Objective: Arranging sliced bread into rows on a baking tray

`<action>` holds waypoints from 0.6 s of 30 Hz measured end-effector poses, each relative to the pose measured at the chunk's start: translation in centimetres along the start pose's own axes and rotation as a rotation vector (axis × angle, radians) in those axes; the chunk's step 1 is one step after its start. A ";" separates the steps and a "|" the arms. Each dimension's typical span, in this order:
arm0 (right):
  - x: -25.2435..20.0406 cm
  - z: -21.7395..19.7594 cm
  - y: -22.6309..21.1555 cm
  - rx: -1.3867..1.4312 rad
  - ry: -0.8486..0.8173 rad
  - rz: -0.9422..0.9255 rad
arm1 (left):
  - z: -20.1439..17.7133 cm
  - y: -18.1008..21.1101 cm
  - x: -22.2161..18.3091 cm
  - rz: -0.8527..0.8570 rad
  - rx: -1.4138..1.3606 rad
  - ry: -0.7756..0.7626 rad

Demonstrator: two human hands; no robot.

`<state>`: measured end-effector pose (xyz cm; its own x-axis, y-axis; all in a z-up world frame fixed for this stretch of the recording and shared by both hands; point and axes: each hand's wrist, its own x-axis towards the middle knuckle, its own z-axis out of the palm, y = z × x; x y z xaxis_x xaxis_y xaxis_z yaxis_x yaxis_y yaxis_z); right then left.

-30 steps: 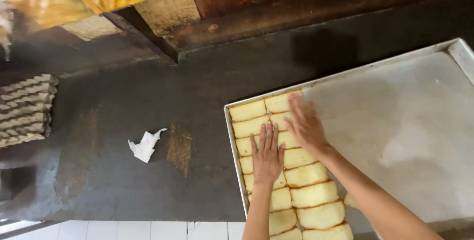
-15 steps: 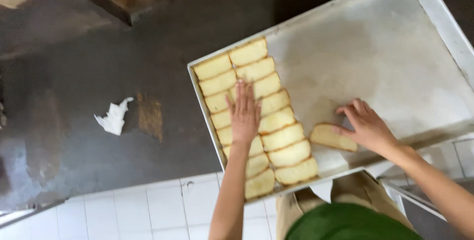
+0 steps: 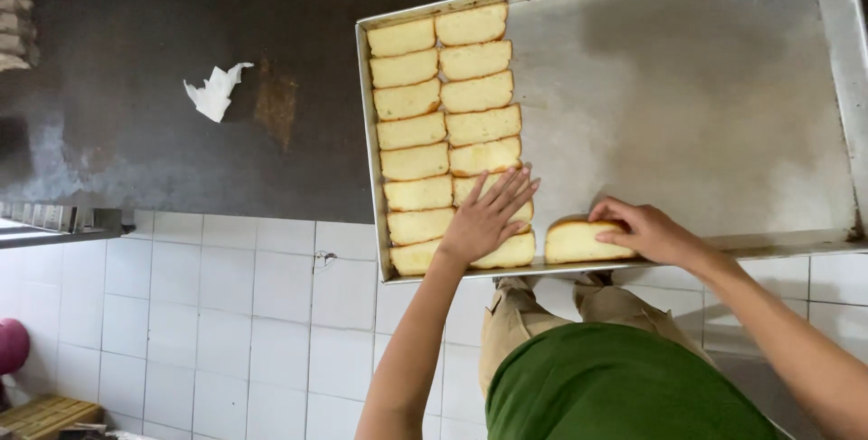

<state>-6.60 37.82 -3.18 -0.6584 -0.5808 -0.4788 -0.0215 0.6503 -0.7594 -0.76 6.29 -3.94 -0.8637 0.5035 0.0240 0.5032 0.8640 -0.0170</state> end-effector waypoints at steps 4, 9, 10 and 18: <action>1.2 2.9 1.5 -0.220 0.105 -0.162 | -0.8 1.7 -0.1 -0.073 0.050 0.016; -0.3 4.5 0.7 -0.500 0.261 -0.180 | -1.7 3.8 -1.0 -0.115 0.023 0.005; -0.5 4.5 0.4 -0.495 0.258 -0.202 | -1.0 3.6 -1.1 -0.153 -0.039 -0.024; -7.0 0.0 -14.8 0.412 0.306 0.489 | -2.9 7.7 0.5 0.269 0.127 0.196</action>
<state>-1.65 32.30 11.42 -0.7033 -0.0667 -0.7077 0.5768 0.5285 -0.6230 2.75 13.24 -1.15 -0.6725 0.7146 0.1925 0.6936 0.6993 -0.1730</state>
